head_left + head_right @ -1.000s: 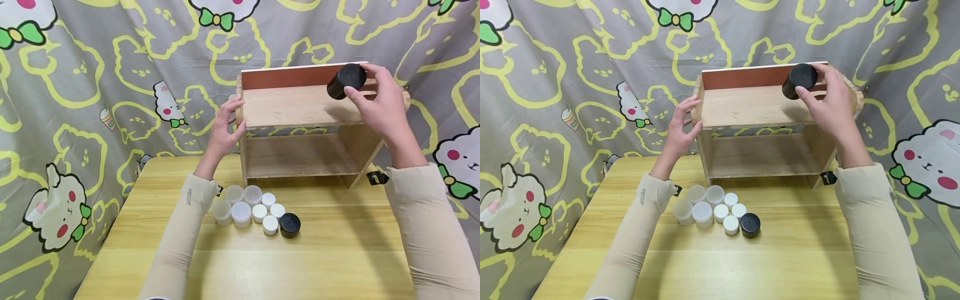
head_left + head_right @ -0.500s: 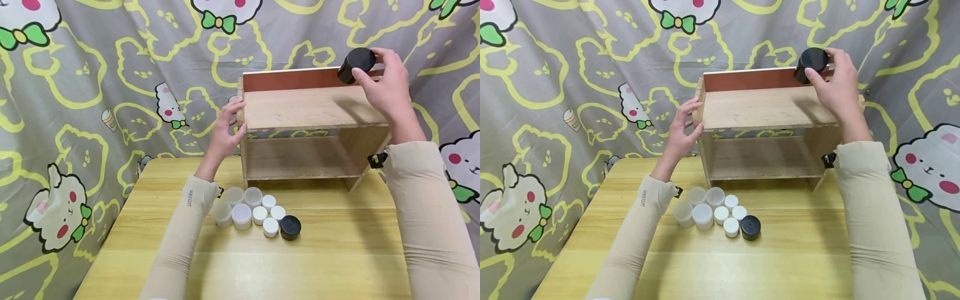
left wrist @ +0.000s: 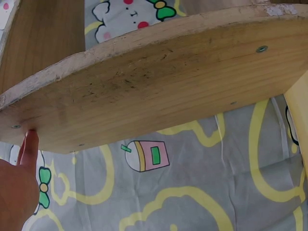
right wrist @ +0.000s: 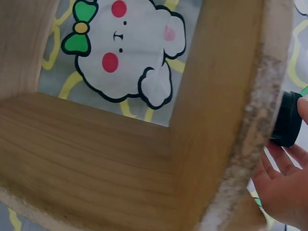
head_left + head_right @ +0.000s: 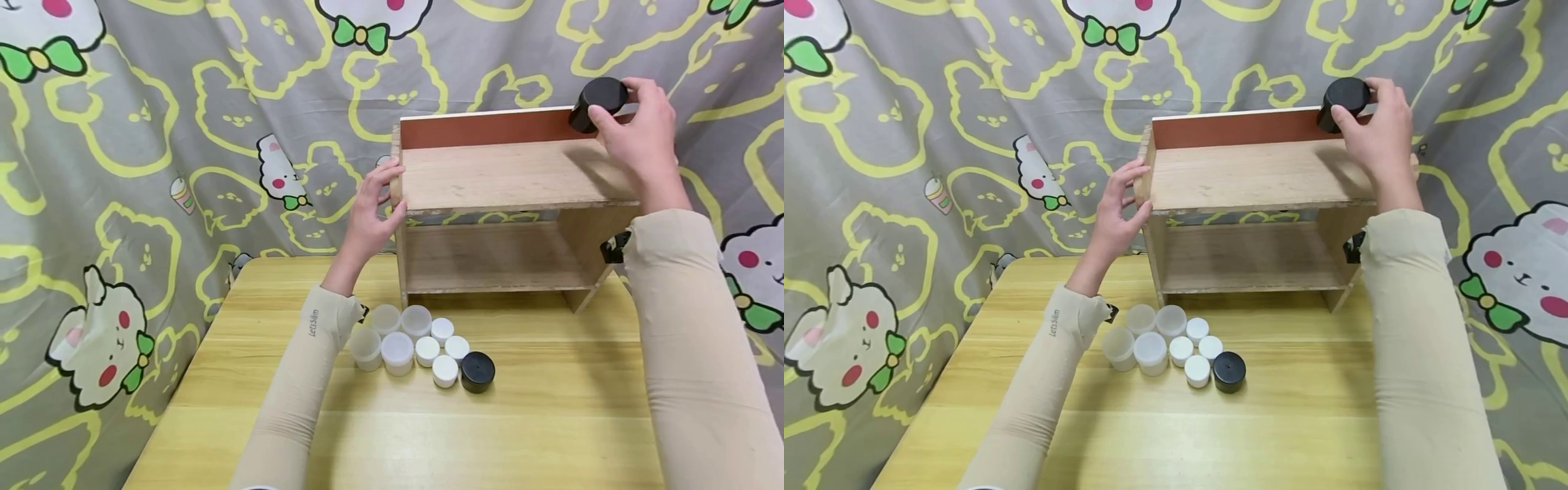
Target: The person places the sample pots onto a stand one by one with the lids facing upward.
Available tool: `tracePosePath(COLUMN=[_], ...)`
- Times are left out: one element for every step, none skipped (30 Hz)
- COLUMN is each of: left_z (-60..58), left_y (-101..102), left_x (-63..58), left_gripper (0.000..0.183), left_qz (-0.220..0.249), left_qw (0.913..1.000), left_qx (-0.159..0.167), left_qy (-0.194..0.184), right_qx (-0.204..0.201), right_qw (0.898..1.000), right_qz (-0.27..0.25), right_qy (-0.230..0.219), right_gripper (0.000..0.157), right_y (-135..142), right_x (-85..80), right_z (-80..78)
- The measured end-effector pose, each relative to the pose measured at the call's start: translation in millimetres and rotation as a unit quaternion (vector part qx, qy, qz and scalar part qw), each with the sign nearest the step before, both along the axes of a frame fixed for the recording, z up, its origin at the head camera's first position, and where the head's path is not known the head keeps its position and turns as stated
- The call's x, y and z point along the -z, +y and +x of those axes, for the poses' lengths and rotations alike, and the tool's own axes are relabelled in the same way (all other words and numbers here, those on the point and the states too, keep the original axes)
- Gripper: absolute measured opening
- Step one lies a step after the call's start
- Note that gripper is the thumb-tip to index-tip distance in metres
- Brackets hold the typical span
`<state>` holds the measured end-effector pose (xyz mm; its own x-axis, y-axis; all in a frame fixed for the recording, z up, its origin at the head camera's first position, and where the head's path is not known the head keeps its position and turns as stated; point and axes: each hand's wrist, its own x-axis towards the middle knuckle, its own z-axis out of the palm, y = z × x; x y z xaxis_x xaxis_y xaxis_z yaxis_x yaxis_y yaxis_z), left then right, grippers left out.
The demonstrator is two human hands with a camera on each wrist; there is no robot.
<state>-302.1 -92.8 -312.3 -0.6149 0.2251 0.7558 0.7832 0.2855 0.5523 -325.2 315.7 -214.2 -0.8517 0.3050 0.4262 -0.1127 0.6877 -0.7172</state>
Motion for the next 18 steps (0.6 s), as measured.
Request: tracePosePath(left_z=[0.9, 0.0, -1.9, -4.7, -7.1, -10.1, -13.5, -17.0, -19.7, -21.8, -23.5, -24.9, -25.8, -26.5, -26.8, -26.9, -27.0, -26.9], left_y=[0.3, 0.4, 0.4, 0.0, -0.2, -0.6, -1.4, -2.4, -3.5, -4.4, -5.0, -5.7, -6.4, -6.6, -6.7, -6.7, -6.6, -6.6], left_x=[-0.5, 0.3, 1.9, 4.1, 5.8, 7.9, 10.3, 12.7, 14.3, 15.5, 16.1, 16.8, 17.1, 17.3, 17.4, 17.4, 17.5, 17.6], left_gripper=[0.047, 0.047, 0.047, 0.048, 0.048, 0.049, 0.049, 0.05, 0.05, 0.05, 0.05, 0.05, 0.051, 0.051, 0.051, 0.051, 0.051, 0.051], left_qz=[0.0, 0.0, -0.001, -0.001, -0.001, -0.001, -0.001, -0.001, -0.002, -0.003, -0.003, -0.003, -0.003, -0.002, -0.001, -0.001, -0.001, -0.001], left_qw=[1.0, 1.0, 1.0, 1.0, 1.0, 1.0, 1.0, 1.0, 1.0, 1.0, 0.9999, 0.9999, 0.9999, 0.9998, 0.9998, 0.9998, 0.9998, 0.9998], left_qx=[0.001, 0.001, 0.002, 0.001, 0.001, 0.0, -0.001, -0.001, -0.002, -0.002, -0.001, 0.001, 0.005, 0.008, 0.01, 0.012, 0.013, 0.013], left_qy=[-0.001, -0.001, -0.001, -0.001, 0.001, 0.002, 0.004, 0.007, 0.008, 0.009, 0.011, 0.013, 0.015, 0.016, 0.015, 0.017, 0.016, 0.016], right_qx=[0.005, 0.009, 0.011, 0.012, 0.012, 0.012, 0.011, 0.011, 0.014, 0.018, 0.023, 0.028, 0.032, 0.037, 0.04, 0.041, 0.04, 0.041], right_qw=[1.0, 1.0, 1.0, 1.0, 1.0, 1.0, 1.0, 1.0, 1.0, 1.0, 1.0, 0.999, 0.999, 0.999, 0.999, 0.999, 0.999, 0.998], right_qz=[0.002, 0.001, -0.003, -0.008, -0.011, -0.013, -0.014, -0.014, -0.01, -0.002, 0.006, 0.014, 0.02, 0.028, 0.032, 0.034, 0.034, 0.037], right_qy=[-0.002, -0.002, 0.0, 0.002, 0.005, 0.008, 0.011, 0.012, 0.011, 0.009, 0.009, 0.007, 0.005, 0.001, -0.004, -0.007, -0.012, -0.017], right_gripper=[0.068, 0.069, 0.068, 0.068, 0.067, 0.067, 0.067, 0.067, 0.067, 0.067, 0.068, 0.069, 0.07, 0.071, 0.072, 0.073, 0.073, 0.074], right_y=[0.6, 1.0, 1.3, 1.4, 1.2, 0.9, 0.4, -0.1, -0.4, -1.1, -1.7, -2.3, -3.0, -3.6, -4.2, -4.9, -5.4, -5.9], right_x=[0.8, 1.7, 2.6, 3.4, 4.2, 5.1, 5.8, 6.7, 7.4, 8.2, 9.3, 10.4, 11.5, 12.8, 14.1, 15.7, 17.1, 18.5], right_z=[-1.2, -2.3, -3.6, -4.9, -6.4, -7.9, -9.5, -11.0, -12.3, -13.6, -15.0, -16.1, -17.0, -17.8, -18.3, -18.9, -19.2, -19.3])
